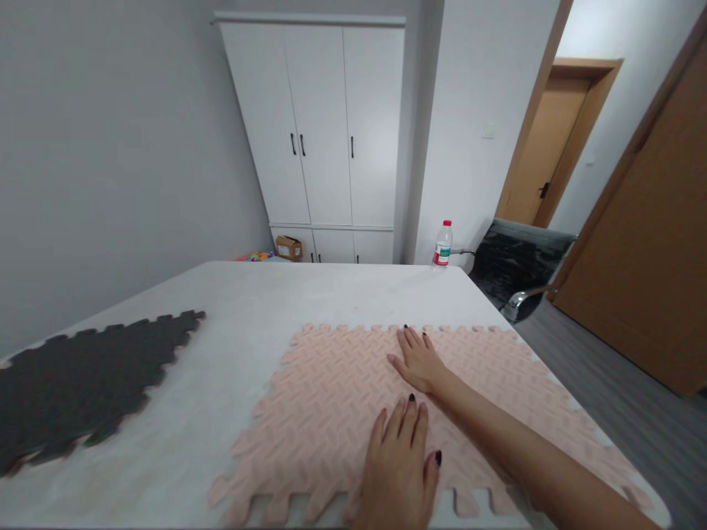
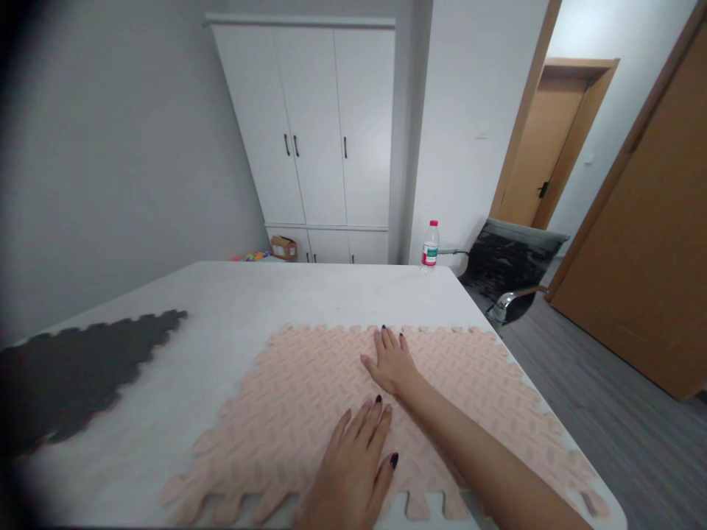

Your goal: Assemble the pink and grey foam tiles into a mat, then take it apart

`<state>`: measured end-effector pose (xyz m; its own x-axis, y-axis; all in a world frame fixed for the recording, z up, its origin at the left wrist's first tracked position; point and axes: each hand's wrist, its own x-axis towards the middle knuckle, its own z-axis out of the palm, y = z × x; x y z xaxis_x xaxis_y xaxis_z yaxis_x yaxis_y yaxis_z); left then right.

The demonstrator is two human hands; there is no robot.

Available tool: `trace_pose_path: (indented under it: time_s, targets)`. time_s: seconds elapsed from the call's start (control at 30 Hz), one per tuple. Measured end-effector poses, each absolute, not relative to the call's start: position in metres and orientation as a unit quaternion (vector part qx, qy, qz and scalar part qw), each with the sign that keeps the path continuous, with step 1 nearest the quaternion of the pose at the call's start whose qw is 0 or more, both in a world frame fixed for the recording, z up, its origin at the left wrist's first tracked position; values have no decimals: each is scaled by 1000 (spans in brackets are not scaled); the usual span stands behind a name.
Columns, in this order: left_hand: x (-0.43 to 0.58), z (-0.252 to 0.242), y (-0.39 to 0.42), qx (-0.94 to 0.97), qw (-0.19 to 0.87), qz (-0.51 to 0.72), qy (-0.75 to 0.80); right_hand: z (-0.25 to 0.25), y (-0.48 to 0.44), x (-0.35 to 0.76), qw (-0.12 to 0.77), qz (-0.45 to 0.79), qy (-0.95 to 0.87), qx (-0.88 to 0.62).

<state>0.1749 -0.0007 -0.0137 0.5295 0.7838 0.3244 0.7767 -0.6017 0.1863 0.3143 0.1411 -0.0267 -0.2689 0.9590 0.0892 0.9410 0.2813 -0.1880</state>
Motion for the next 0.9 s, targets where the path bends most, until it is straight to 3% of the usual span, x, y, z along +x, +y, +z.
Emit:
trace_pose_path:
  time_s: [0.2, 0.5, 0.9]
  targets:
    - [179, -6, -4, 869, 25, 167, 465, -24, 141, 318, 80, 72, -809, -578]
    - [183, -20, -7, 865, -59, 202, 456, -26, 124, 303, 88, 12, -769, -633]
    - [185, -28, -17, 866, -116, 219, 435, -21, 117, 330, 69, 20, -828, -557]
